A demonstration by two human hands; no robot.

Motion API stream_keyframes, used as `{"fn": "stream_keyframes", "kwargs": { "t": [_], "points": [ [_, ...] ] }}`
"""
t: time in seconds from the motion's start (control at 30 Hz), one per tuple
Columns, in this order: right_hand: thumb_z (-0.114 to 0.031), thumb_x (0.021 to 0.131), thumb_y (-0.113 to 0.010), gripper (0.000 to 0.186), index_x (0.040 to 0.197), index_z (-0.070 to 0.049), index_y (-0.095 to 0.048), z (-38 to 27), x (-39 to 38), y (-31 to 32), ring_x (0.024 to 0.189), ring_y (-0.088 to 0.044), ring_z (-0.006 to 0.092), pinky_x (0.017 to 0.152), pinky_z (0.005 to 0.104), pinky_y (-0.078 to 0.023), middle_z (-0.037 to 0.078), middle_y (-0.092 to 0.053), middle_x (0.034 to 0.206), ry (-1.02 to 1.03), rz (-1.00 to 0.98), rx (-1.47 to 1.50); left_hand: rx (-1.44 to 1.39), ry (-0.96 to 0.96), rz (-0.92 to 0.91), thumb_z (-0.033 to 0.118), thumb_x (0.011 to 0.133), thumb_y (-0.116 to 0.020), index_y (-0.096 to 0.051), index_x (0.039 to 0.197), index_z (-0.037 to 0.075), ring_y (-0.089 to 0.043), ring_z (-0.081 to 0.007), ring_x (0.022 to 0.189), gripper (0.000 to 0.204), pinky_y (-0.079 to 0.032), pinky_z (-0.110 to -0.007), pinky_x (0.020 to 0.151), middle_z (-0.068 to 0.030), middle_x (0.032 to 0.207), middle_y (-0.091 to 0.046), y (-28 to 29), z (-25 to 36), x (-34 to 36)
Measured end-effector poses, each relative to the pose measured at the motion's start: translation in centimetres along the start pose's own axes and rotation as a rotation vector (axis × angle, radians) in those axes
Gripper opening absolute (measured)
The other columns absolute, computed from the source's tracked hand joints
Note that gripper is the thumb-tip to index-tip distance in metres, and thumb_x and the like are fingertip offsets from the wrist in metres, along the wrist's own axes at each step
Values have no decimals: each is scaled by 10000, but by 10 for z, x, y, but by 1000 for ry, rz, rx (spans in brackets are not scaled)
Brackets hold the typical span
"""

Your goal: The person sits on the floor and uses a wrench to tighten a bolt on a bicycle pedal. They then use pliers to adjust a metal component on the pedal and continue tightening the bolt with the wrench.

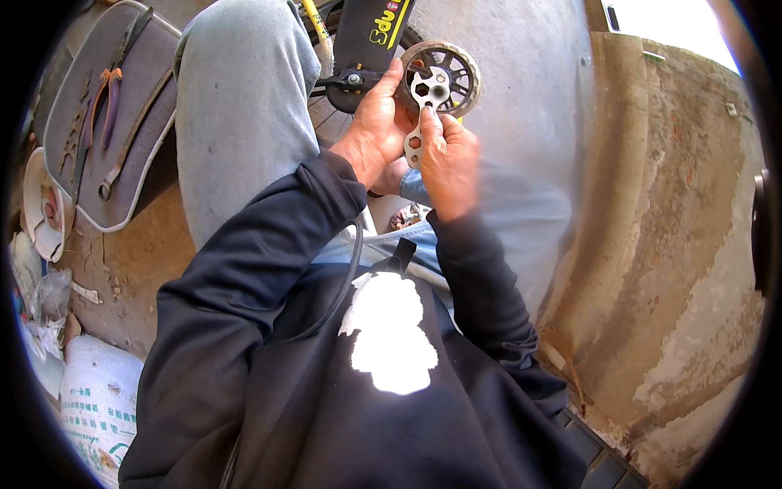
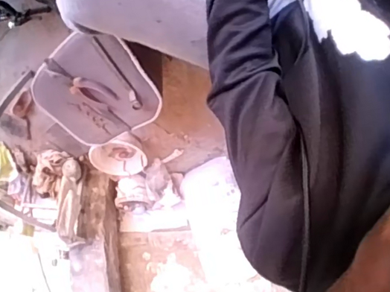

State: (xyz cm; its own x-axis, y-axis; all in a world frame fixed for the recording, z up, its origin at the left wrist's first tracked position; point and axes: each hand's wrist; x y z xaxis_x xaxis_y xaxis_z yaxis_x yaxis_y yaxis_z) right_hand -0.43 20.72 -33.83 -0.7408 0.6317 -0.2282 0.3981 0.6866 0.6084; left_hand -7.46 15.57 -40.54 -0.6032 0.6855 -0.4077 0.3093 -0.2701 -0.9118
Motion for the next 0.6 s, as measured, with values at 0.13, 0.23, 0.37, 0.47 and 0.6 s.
{"fn": "stream_keyframes", "kwargs": {
  "t": [0.13,0.23,0.37,0.47,0.6],
  "points": [
    [-244,913,-553,309,788,32,-618,-1,-1,3,551,-584,108,495,277,-438,85,-615,606,-32,-22,50,-26,16,-21,392,939,-485,-525,1183,75,-579,-224,1029,402,-480,-382,905,-91,1155,-590,7,-2,5],
    [-247,913,-555,310,787,29,-618,4,0,4,559,-567,91,498,265,-431,65,-606,604,-45,-39,117,-33,5,-47,386,948,-456,-514,1192,71,-564,-237,1053,403,-465,-392,923,-98,1173,-578,4,-4,1],
    [-248,916,-555,310,786,28,-615,5,0,4,552,-526,72,492,253,-421,47,-590,604,-31,-49,159,-85,1,-101,378,968,-376,-490,1240,67,-530,-252,1118,429,-406,-406,986,-106,1226,-559,0,-4,-2],
    [-247,917,-558,310,781,26,-615,7,0,5,553,-502,60,482,242,-411,30,-584,610,-32,-56,186,-89,-17,-126,358,971,-361,-479,1256,62,-512,-258,1143,428,-372,-415,1018,-115,1251,-541,0,-4,-1],
    [-248,910,-576,299,780,18,-621,4,-1,9,544,-504,51,469,229,-399,20,-586,614,-59,-64,199,-61,-21,-141,377,970,-365,-473,1267,70,-513,-263,1142,440,-377,-429,1014,-118,1254,-539,0,-4,-1]
  ]
}}
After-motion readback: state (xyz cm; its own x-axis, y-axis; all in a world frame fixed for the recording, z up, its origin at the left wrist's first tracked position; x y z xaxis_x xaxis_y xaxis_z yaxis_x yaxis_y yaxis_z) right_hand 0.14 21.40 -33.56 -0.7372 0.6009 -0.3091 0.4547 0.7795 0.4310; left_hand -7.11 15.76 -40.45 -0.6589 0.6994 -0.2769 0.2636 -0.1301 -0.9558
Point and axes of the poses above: each hand's wrist, its own x-axis towards the middle knuckle, its own y-axis out of the back of the hand, z = x × y
